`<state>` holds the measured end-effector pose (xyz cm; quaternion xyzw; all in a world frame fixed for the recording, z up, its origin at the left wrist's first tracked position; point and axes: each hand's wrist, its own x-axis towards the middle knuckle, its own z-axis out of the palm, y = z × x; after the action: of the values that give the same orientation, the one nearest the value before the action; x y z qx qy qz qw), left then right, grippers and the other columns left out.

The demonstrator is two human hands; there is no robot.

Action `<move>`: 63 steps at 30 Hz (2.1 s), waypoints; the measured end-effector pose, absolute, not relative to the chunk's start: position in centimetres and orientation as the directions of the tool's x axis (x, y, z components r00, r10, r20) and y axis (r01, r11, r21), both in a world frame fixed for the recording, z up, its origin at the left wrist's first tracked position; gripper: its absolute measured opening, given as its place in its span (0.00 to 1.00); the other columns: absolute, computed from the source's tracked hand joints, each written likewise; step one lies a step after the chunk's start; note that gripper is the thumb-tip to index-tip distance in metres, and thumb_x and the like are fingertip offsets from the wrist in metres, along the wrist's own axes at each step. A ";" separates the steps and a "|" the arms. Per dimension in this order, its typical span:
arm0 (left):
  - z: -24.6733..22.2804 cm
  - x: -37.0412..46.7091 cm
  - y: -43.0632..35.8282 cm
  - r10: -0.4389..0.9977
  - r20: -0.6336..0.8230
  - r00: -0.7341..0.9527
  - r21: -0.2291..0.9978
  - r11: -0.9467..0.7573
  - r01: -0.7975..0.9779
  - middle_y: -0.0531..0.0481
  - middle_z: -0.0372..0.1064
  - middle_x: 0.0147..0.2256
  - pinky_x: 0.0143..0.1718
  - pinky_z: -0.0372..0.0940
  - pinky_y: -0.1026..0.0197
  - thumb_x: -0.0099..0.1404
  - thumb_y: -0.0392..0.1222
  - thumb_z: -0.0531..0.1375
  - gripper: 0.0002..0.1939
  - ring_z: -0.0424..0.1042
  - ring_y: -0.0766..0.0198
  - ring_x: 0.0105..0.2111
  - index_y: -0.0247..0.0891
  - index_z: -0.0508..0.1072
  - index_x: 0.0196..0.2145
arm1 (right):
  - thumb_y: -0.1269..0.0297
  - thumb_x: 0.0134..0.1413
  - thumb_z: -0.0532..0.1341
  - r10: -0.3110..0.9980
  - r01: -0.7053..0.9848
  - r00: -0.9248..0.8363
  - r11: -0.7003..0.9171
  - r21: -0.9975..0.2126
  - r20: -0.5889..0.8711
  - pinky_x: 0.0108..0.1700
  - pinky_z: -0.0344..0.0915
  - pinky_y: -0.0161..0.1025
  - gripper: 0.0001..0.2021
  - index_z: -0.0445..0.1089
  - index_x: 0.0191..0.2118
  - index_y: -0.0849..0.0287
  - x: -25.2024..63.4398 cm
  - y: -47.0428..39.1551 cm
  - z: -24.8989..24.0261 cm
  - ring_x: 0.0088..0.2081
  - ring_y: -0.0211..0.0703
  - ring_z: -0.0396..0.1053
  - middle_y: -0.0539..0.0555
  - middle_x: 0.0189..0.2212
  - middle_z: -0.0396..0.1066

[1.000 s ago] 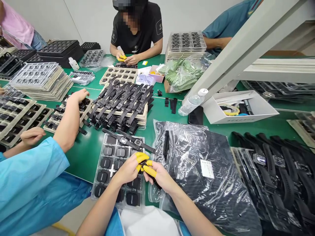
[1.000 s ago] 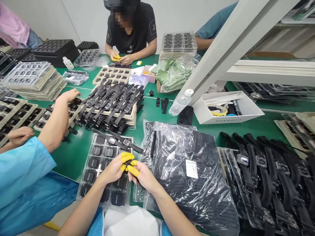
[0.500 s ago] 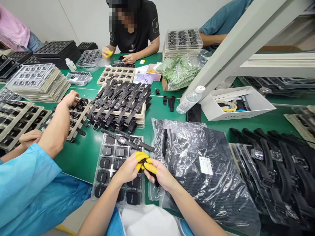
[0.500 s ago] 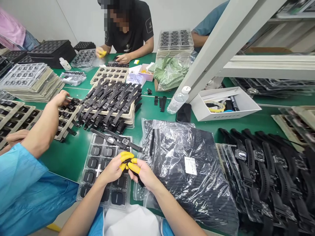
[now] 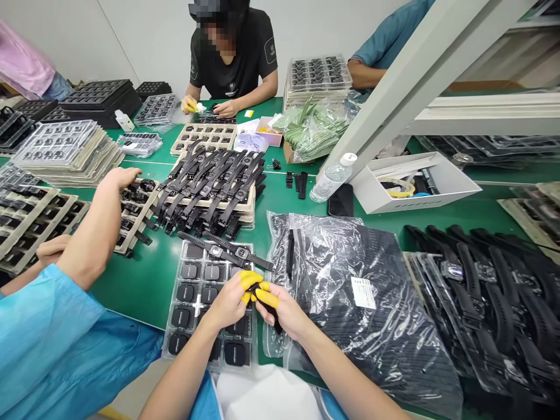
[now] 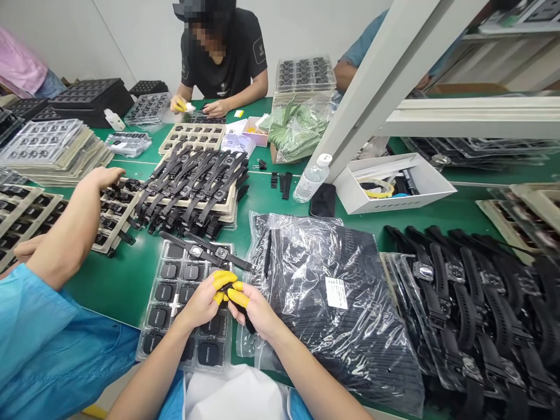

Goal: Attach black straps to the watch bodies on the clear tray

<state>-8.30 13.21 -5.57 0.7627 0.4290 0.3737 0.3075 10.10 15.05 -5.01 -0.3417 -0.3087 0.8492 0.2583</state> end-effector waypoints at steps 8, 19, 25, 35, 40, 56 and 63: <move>-6.0 -8.0 13.3 0.880 0.347 0.326 0.754 -0.468 0.462 0.40 0.70 0.55 0.57 0.71 0.47 0.70 0.26 0.49 0.30 0.71 0.54 0.56 0.43 0.64 0.66 | 0.43 0.54 0.70 0.671 -0.296 -0.625 -0.676 -0.675 -0.398 0.19 0.47 0.31 0.22 0.66 0.35 0.58 10.0 15.1 -5.1 0.14 0.29 0.52 0.43 0.16 0.65; -4.8 -8.5 12.9 0.895 0.228 0.383 0.753 -0.412 0.513 0.37 0.68 0.57 0.60 0.68 0.45 0.77 0.37 0.49 0.24 0.68 0.51 0.58 0.39 0.62 0.67 | 0.42 0.55 0.68 0.829 -0.267 -0.410 -0.507 -0.819 -0.380 0.17 0.47 0.29 0.24 0.59 0.41 0.53 9.6 15.1 -5.2 0.13 0.30 0.52 0.39 0.16 0.66; -5.0 -7.6 13.0 0.904 0.263 0.338 0.590 -0.428 0.685 0.37 0.69 0.48 0.53 0.73 0.45 0.71 0.35 0.52 0.19 0.70 0.49 0.51 0.35 0.70 0.58 | 0.41 0.53 0.68 0.837 -0.243 -0.389 -0.497 -0.833 -0.386 0.16 0.45 0.29 0.25 0.58 0.40 0.53 9.4 15.1 -5.4 0.13 0.29 0.49 0.37 0.15 0.63; -4.7 -8.3 12.6 0.904 0.197 0.380 0.736 -0.392 0.552 0.38 0.71 0.48 0.53 0.72 0.45 0.73 0.34 0.51 0.18 0.71 0.50 0.51 0.37 0.70 0.58 | 0.43 0.57 0.66 0.838 -0.216 -0.441 -0.447 -0.868 -0.322 0.17 0.45 0.29 0.22 0.57 0.41 0.53 9.5 14.8 -5.2 0.13 0.30 0.51 0.37 0.16 0.63; -4.5 -8.1 12.5 0.937 0.193 0.292 0.831 -0.314 0.458 0.39 0.70 0.54 0.57 0.70 0.47 0.76 0.37 0.51 0.19 0.72 0.53 0.54 0.41 0.64 0.63 | 0.43 0.59 0.65 0.851 -0.251 -0.433 -0.430 -0.867 -0.297 0.17 0.47 0.30 0.21 0.58 0.42 0.53 9.6 14.9 -5.4 0.13 0.31 0.53 0.38 0.16 0.65; -4.3 -8.0 13.3 0.923 0.038 -0.383 0.994 -0.074 -0.081 0.43 0.78 0.44 0.43 0.76 0.57 0.69 0.52 0.66 0.18 0.81 0.59 0.39 0.38 0.70 0.47 | 0.44 0.60 0.62 0.443 -0.094 -0.781 -0.780 -0.619 -0.440 0.18 0.37 0.30 0.19 0.64 0.35 0.56 9.9 15.3 -4.0 0.16 0.29 0.40 0.38 0.17 0.51; -3.8 -11.4 14.6 0.707 -0.013 -0.707 0.969 -0.165 -0.183 0.45 0.81 0.41 0.29 0.76 0.60 0.64 0.56 0.69 0.23 0.78 0.65 0.22 0.39 0.64 0.42 | 0.47 0.62 0.61 0.492 -0.011 -0.754 -0.672 -0.740 -0.435 0.18 0.41 0.29 0.17 0.65 0.36 0.58 10.5 14.9 -4.2 0.15 0.28 0.44 0.39 0.17 0.55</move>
<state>-11.40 14.55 -3.79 0.2303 0.5692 0.7276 0.3059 10.46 14.85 -4.23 -0.3184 -0.3772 0.8573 0.1466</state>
